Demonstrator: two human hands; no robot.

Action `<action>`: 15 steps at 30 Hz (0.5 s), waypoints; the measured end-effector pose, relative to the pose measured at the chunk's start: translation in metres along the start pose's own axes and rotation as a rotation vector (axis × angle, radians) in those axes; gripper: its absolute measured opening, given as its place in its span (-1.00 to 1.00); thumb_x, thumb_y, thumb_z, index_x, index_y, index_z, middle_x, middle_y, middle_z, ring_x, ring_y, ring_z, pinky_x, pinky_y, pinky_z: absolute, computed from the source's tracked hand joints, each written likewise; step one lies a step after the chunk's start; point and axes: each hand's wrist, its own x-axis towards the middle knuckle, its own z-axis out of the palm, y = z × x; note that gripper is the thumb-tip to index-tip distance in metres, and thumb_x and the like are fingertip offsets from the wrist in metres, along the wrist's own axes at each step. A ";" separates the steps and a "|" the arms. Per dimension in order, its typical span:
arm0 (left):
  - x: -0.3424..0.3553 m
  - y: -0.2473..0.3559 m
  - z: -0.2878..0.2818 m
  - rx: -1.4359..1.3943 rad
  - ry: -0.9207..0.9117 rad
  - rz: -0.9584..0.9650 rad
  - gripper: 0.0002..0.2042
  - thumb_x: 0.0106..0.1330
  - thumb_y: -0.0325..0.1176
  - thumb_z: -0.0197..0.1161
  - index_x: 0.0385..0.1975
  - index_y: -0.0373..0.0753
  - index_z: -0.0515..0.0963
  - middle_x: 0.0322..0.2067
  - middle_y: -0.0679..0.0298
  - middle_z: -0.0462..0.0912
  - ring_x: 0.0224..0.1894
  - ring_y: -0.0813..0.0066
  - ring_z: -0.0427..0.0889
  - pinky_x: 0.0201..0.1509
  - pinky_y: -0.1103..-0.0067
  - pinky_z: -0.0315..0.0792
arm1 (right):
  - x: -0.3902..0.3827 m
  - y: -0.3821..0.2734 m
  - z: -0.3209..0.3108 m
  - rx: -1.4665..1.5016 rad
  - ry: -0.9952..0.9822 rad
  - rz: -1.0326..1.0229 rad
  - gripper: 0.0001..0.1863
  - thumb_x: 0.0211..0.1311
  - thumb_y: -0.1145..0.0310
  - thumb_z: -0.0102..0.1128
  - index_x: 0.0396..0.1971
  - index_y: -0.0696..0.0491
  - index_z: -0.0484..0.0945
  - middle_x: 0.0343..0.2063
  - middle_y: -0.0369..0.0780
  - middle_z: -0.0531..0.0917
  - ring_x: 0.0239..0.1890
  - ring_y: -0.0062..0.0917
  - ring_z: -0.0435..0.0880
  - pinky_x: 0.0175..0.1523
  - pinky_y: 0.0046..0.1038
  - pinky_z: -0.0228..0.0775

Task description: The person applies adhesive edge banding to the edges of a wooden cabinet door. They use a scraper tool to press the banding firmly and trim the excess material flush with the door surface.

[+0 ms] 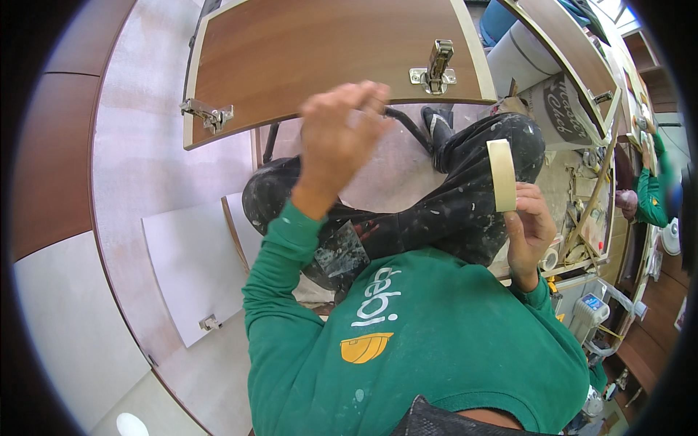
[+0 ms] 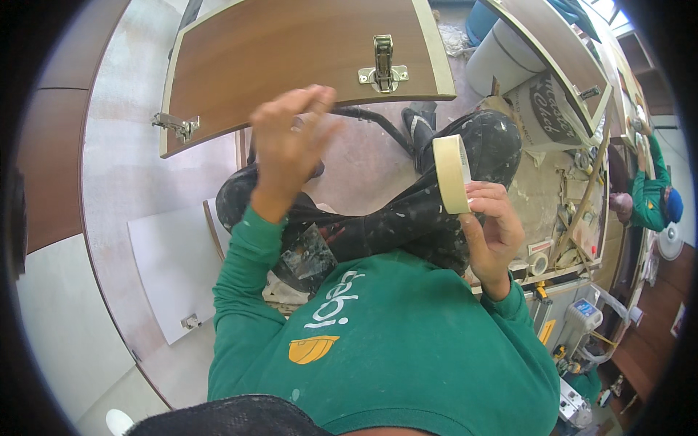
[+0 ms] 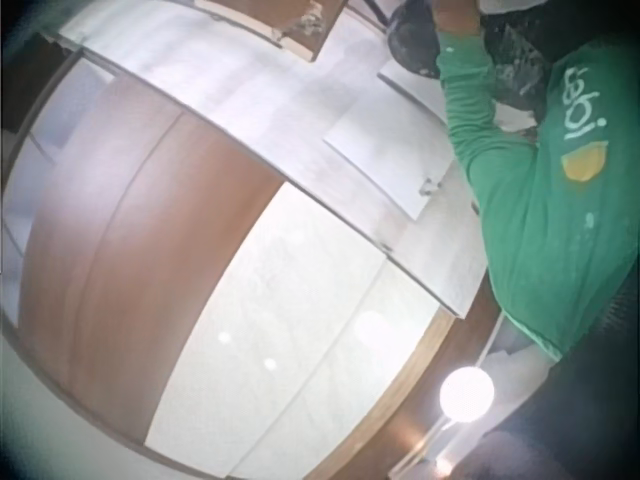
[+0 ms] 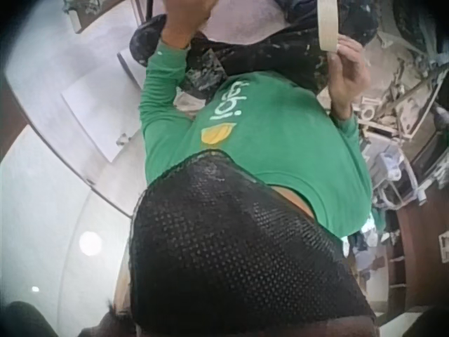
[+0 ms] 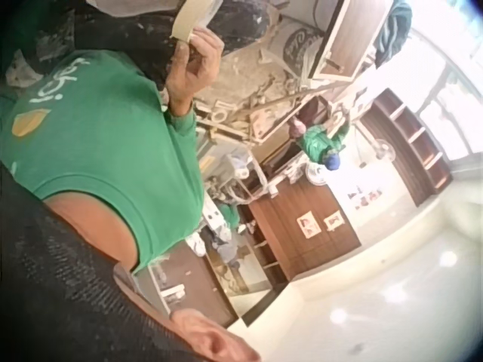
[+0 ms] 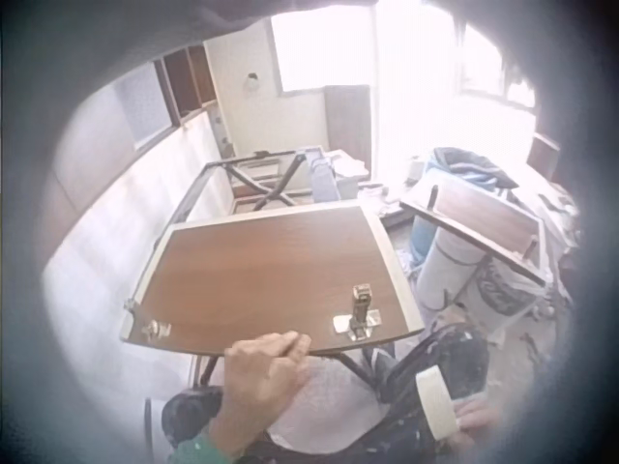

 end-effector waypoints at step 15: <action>-0.010 -0.088 -0.089 -0.065 -0.198 -0.303 -0.58 0.28 -0.15 0.46 0.15 -0.02 0.74 0.13 0.30 0.63 0.16 0.28 0.48 0.27 0.38 0.42 | 0.002 0.016 -0.011 0.079 -0.050 0.155 -0.85 0.32 0.60 0.30 -0.14 0.23 0.63 -0.09 -0.09 0.68 0.04 -0.35 0.62 0.21 -0.34 0.39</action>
